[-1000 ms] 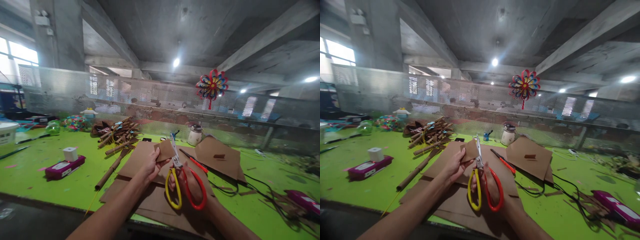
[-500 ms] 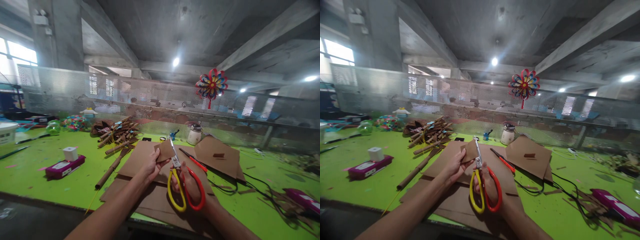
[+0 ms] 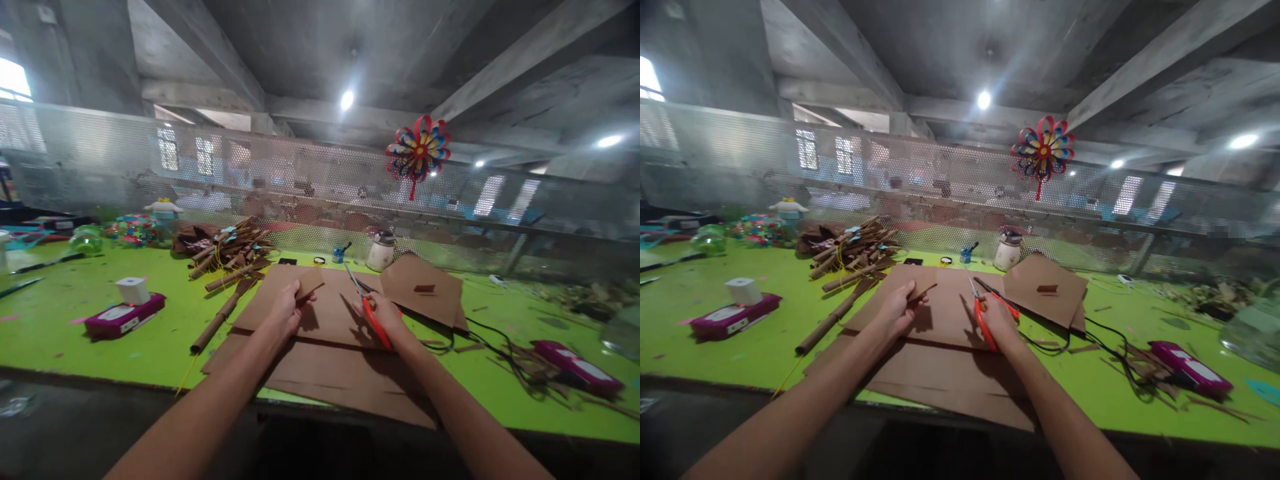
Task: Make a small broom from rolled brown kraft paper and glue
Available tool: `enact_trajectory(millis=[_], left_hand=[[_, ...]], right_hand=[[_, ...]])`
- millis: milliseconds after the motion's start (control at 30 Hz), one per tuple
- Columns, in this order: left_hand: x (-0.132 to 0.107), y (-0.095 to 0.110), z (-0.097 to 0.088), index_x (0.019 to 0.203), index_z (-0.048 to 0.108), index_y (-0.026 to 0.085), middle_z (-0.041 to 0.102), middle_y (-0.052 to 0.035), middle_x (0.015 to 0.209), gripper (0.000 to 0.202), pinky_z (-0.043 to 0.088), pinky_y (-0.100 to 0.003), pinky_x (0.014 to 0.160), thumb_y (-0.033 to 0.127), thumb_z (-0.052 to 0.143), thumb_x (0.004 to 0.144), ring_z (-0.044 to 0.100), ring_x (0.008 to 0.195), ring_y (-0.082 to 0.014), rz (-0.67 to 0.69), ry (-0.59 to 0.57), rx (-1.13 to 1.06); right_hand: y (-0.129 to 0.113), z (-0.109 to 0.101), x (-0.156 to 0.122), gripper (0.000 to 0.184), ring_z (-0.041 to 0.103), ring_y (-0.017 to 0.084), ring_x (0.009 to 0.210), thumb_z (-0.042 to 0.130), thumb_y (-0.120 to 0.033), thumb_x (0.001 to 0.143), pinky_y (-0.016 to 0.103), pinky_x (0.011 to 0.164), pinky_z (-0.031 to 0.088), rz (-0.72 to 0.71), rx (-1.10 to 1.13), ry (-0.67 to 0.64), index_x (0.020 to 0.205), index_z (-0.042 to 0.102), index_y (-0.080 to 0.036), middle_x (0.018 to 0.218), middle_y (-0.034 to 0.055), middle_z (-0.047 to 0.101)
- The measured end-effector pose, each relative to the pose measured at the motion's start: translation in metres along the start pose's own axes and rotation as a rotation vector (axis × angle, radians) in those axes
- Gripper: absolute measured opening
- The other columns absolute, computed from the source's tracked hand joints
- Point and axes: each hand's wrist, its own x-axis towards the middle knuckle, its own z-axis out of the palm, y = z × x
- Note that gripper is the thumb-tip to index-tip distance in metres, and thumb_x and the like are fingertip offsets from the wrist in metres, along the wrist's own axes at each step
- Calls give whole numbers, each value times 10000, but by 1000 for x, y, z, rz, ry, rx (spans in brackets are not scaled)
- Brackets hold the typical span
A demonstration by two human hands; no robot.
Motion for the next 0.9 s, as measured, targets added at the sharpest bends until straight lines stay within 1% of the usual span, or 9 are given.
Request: enact_trajectory(millis=[67, 133, 200, 300, 400, 500, 600, 733, 900], left_hand=[[3, 3, -2, 835, 509, 124, 553, -7, 530, 127, 380, -137, 331, 218, 424, 841, 540, 400, -87, 12, 2, 10], [5, 4, -3, 820, 510, 133, 540, 6, 512, 124, 366, -128, 325, 235, 440, 835, 524, 384, -76, 16, -9, 26], [6, 4, -3, 818, 514, 134, 543, 4, 516, 123, 362, -129, 317, 239, 451, 829, 525, 386, -80, 5, -30, 48], [5, 1, -3, 818, 532, 121, 578, -24, 569, 109, 399, -163, 325, 211, 472, 810, 550, 420, -106, -42, -77, 92], [4, -5, -3, 814, 560, 110, 620, -55, 685, 76, 494, -230, 415, 151, 514, 769, 591, 516, -131, -95, -119, 134], [4, -9, -3, 797, 588, 111, 627, -58, 753, 79, 537, -277, 501, 118, 554, 725, 599, 597, -140, -127, -140, 180], [6, -11, -4, 802, 598, 125, 626, -50, 768, 104, 533, -262, 505, 112, 571, 702, 588, 625, -135, -133, -127, 226], [11, -11, -5, 827, 596, 135, 630, -54, 824, 130, 528, -250, 513, 124, 568, 700, 587, 680, -142, -124, -103, 268], [15, -12, -7, 846, 593, 124, 635, -68, 863, 147, 529, -264, 529, 129, 559, 703, 595, 716, -157, -110, -112, 303]], right_hand=[[8, 0, 4, 340, 574, 226, 830, 548, -393, 705, 288, 695, 388, -19, -149, -19, 965, 594, -179, 887, 91, 634], [12, 1, 4, 345, 550, 236, 931, 537, -334, 711, 292, 758, 374, -51, -293, -54, 1018, 580, -183, 996, 106, 609], [15, 4, 2, 357, 532, 235, 971, 522, -309, 720, 291, 790, 366, -67, -408, -73, 1049, 564, -180, 1035, 114, 590], [19, 9, -2, 358, 515, 223, 994, 506, -295, 734, 284, 813, 360, -86, -463, -53, 1071, 555, -184, 1047, 109, 579], [23, 11, -4, 366, 509, 216, 998, 503, -296, 742, 289, 834, 353, -136, -448, -43, 1090, 551, -193, 1065, 101, 572], [28, 9, -4, 369, 507, 219, 1009, 533, -294, 725, 294, 845, 351, -179, -380, -67, 1081, 562, -201, 1070, 90, 581], [30, 6, -2, 363, 509, 217, 1016, 571, -284, 699, 291, 841, 358, -184, -307, -66, 1056, 577, -220, 1075, 68, 591], [30, 7, 0, 362, 535, 201, 966, 605, -261, 662, 282, 820, 378, -196, -239, -11, 1023, 593, -241, 1050, 43, 604], [34, 6, 4, 300, 553, 198, 870, 596, -298, 678, 293, 789, 399, -230, -177, 100, 963, 623, -208, 938, 68, 631]])
